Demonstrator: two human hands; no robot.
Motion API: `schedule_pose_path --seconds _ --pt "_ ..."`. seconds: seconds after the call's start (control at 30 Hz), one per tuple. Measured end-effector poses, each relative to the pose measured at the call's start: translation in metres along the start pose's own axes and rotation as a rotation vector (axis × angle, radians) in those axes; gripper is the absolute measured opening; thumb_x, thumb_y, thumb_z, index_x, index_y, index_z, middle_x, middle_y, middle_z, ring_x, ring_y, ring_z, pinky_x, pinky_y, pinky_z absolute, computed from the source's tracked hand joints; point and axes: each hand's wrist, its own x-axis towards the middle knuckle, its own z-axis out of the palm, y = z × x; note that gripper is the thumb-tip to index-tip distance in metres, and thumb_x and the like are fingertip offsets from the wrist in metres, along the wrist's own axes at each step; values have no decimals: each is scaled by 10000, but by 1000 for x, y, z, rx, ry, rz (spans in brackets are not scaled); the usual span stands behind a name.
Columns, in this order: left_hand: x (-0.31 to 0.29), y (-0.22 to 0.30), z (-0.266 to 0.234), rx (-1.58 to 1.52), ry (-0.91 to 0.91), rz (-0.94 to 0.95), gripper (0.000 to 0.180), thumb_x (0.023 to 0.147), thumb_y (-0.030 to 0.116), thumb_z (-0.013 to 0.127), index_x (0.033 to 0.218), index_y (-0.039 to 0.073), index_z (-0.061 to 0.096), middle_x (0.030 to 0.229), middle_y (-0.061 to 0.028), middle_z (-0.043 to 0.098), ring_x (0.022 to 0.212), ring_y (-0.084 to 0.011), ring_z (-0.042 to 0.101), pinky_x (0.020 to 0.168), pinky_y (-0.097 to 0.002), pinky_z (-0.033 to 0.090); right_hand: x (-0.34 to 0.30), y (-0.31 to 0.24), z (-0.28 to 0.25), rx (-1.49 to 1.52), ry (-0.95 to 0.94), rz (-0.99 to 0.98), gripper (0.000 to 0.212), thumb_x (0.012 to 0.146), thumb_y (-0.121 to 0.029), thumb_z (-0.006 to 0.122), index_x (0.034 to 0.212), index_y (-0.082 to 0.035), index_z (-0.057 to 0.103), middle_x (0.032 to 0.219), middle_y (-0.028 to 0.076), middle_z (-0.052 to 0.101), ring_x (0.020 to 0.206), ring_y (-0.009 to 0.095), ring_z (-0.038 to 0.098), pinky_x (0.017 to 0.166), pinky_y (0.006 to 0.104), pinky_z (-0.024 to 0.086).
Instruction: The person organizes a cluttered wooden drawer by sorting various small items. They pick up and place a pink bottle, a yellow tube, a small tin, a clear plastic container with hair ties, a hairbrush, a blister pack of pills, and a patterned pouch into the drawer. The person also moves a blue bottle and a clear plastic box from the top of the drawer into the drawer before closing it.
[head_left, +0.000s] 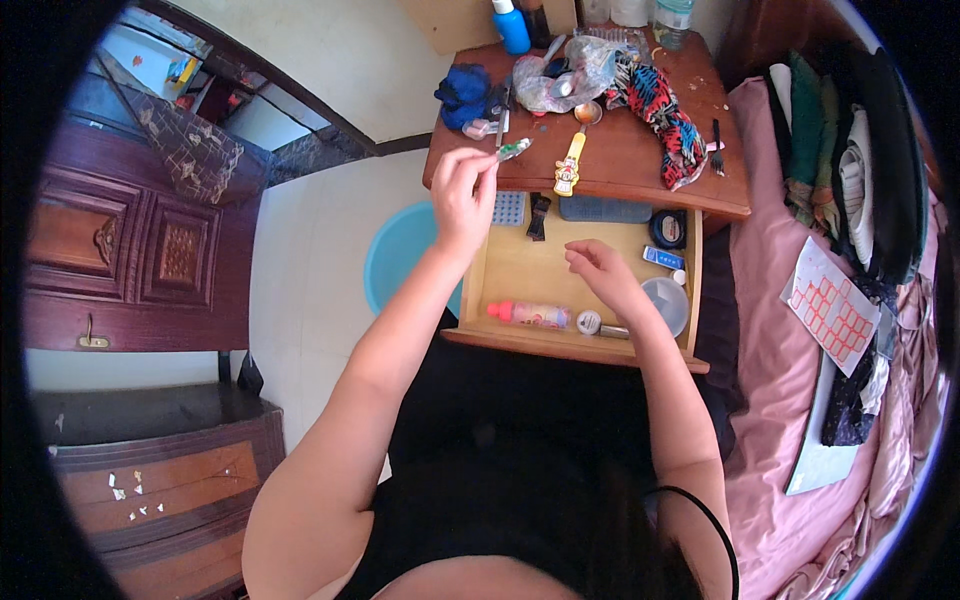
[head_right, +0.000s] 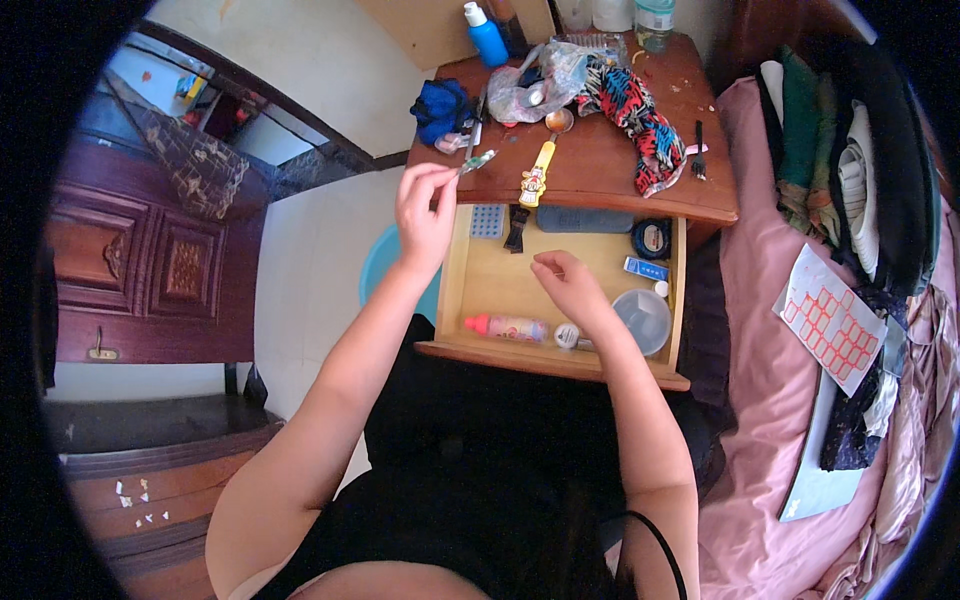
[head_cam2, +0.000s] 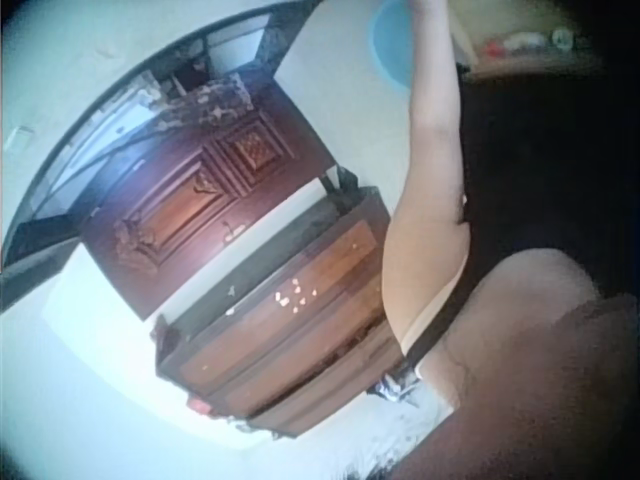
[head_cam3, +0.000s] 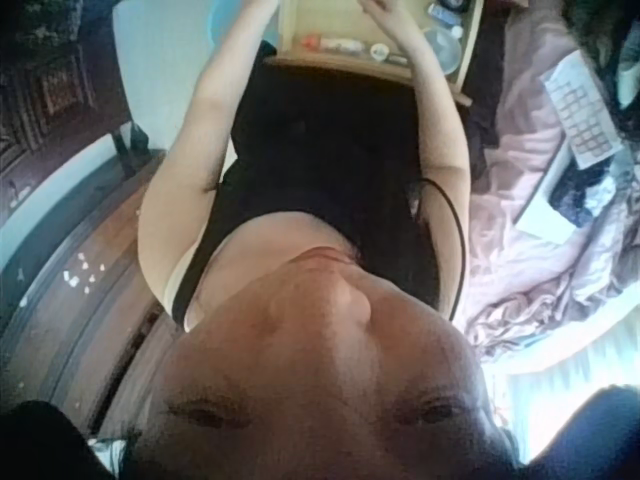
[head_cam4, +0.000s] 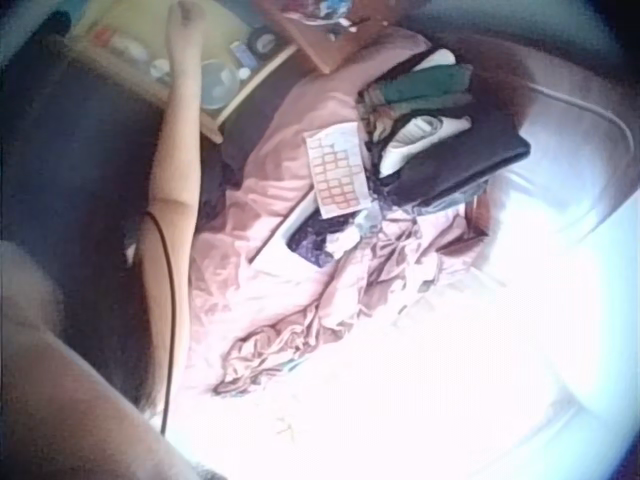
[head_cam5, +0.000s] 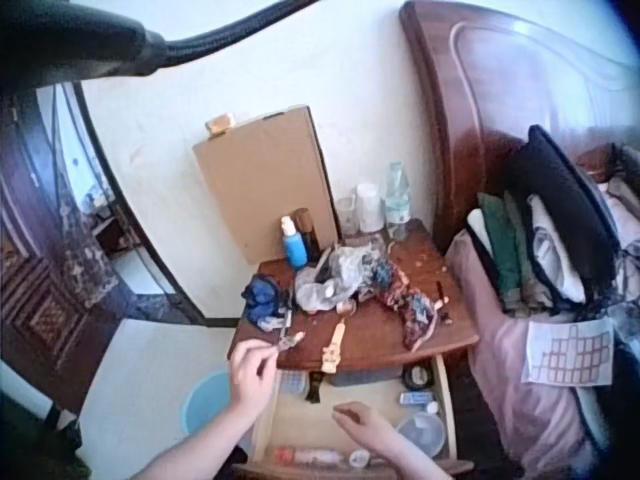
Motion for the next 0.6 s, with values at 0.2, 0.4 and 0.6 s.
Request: schedule_pose_path --seconds 0.2,0.4,0.6 --pt "-53 24 -42 -61 -317 133 157 726 -2 666 836 37 562 883 -126 580 783 -287 583 685 -367 476 -6 -7 -3 -4 12 23 326 887 -223 588 1086 35 593 964 144 653 913 187 613 815 287 475" --pt "-88 -15 0 256 -630 86 55 757 75 556 771 24 539 845 -157 552 774 -298 595 684 -405 487 -5 -3 -2 -17 -5 22 328 884 -220 590 1088 37 593 971 142 654 906 181 612 807 287 476" --pt "-75 -31 30 453 -767 154 55 735 69 553 737 15 567 830 -146 571 773 -288 613 694 -393 501 -1 -1 -1 -25 -16 19 326 883 -214 592 1093 35 592 971 141 654 899 184 613 806 290 478"
